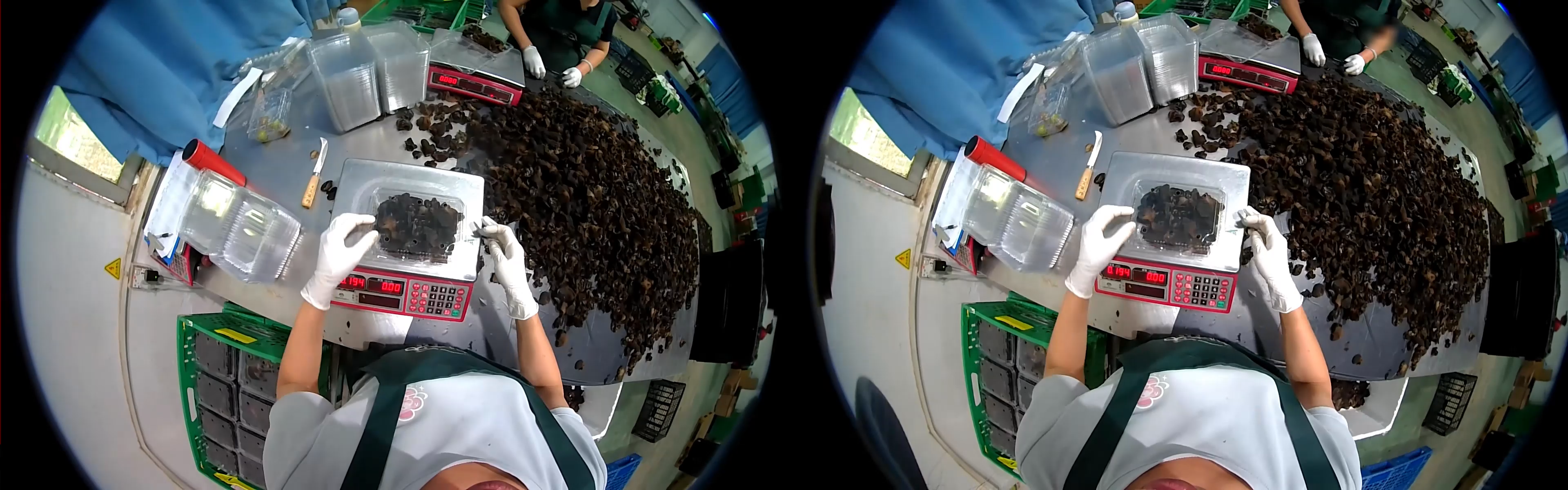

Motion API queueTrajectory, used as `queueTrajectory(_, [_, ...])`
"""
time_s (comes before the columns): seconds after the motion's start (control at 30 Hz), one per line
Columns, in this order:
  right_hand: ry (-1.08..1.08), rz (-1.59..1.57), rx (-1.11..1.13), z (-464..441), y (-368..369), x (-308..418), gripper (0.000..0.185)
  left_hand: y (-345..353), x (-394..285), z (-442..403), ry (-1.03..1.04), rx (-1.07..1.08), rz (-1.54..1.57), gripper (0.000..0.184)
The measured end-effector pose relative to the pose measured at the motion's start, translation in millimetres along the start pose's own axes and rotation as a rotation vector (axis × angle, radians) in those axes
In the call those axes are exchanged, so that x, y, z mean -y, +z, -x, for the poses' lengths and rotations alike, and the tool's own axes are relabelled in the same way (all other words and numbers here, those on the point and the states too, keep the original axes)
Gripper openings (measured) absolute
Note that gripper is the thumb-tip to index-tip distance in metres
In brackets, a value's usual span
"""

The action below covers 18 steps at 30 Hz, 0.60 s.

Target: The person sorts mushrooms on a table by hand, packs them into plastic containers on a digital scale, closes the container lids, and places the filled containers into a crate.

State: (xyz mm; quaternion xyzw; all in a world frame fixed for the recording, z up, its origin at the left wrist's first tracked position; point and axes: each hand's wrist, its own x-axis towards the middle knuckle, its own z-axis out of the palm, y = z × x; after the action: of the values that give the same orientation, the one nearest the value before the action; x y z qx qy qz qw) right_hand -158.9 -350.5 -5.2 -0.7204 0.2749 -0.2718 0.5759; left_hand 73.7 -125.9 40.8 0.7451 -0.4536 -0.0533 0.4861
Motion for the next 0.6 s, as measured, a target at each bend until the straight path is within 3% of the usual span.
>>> queueTrajectory(0.17, [0.216,-0.099,0.048,12,5,12,0.026,15,0,24,-0.056,-0.102,0.043,0.034])
queueTrajectory(0.23, [0.304,-0.023,0.101,18,7,25,0.031,26,5,32,-0.346,-0.142,0.182,0.038])
queueTrajectory(0.3, [0.342,0.078,0.189,24,12,32,0.029,28,17,38,-0.311,-0.158,0.115,0.038])
queueTrajectory(0.37, [0.453,0.006,0.219,27,21,39,0.024,22,18,39,-0.715,0.115,0.473,0.035])
queueTrajectory(0.5, [0.496,-0.279,0.152,25,29,35,0.011,28,41,49,-0.639,0.135,0.691,0.026])
queueTrajectory(0.6, [0.5,-0.311,0.169,21,27,29,0.005,36,42,54,-0.634,0.088,0.748,0.017])
